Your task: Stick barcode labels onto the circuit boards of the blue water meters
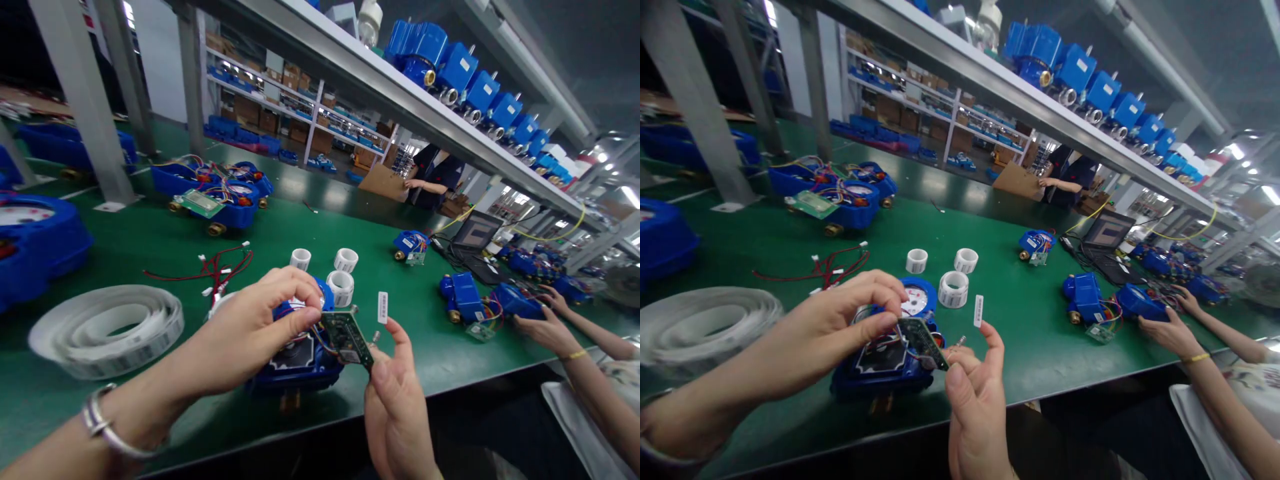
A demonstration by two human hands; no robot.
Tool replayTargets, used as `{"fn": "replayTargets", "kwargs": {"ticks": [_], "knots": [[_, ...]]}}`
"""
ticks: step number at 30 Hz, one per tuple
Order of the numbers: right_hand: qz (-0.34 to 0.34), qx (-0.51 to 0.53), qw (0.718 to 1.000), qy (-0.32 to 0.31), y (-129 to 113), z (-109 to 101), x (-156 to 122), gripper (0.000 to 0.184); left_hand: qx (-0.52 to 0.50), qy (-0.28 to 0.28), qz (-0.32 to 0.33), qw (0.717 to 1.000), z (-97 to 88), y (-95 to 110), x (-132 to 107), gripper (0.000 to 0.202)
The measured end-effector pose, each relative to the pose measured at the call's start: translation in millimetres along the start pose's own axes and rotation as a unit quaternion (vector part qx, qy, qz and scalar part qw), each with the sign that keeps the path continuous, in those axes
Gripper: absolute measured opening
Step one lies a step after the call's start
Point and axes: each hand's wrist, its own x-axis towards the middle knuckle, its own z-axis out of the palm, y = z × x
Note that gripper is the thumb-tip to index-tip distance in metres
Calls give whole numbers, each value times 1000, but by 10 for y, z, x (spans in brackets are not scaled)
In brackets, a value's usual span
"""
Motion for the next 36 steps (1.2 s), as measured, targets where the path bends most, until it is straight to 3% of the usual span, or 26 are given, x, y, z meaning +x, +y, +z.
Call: {"fn": "replayTargets", "kwargs": {"ticks": [4,6,9,10,12,15,17,21,27,33,36], "knots": [[29,10,999,20,-30,-23,57,66,-36,-56,-59,996,2,65,205,31],[-3,-38,996,86,-92,-175,36,63,-26,-67,-93,993,3,71,245,35],[-42,-136,974,176,-371,-435,-57,40,9,-82,-123,989,-5,71,312,40],[-21,-167,971,169,-503,-487,-93,31,25,-91,-127,987,-9,74,343,41],[88,-209,969,95,-771,-497,-141,20,56,-111,-129,984,-13,86,412,40],[279,-226,933,22,-1029,-323,-105,26,86,-130,-107,982,4,109,512,35],[336,-242,910,11,-1074,-174,-15,28,91,-132,-83,984,29,109,564,30],[351,-268,897,-2,-1028,-1,171,26,45,-129,-52,989,64,32,621,31],[344,-269,900,-7,-988,37,222,25,13,-135,13,991,58,-91,639,39],[333,-283,899,-11,-981,32,217,25,40,-150,-47,987,80,-88,677,39],[333,-286,898,-14,-980,20,220,24,56,-152,-21,987,77,-101,691,42]]}}
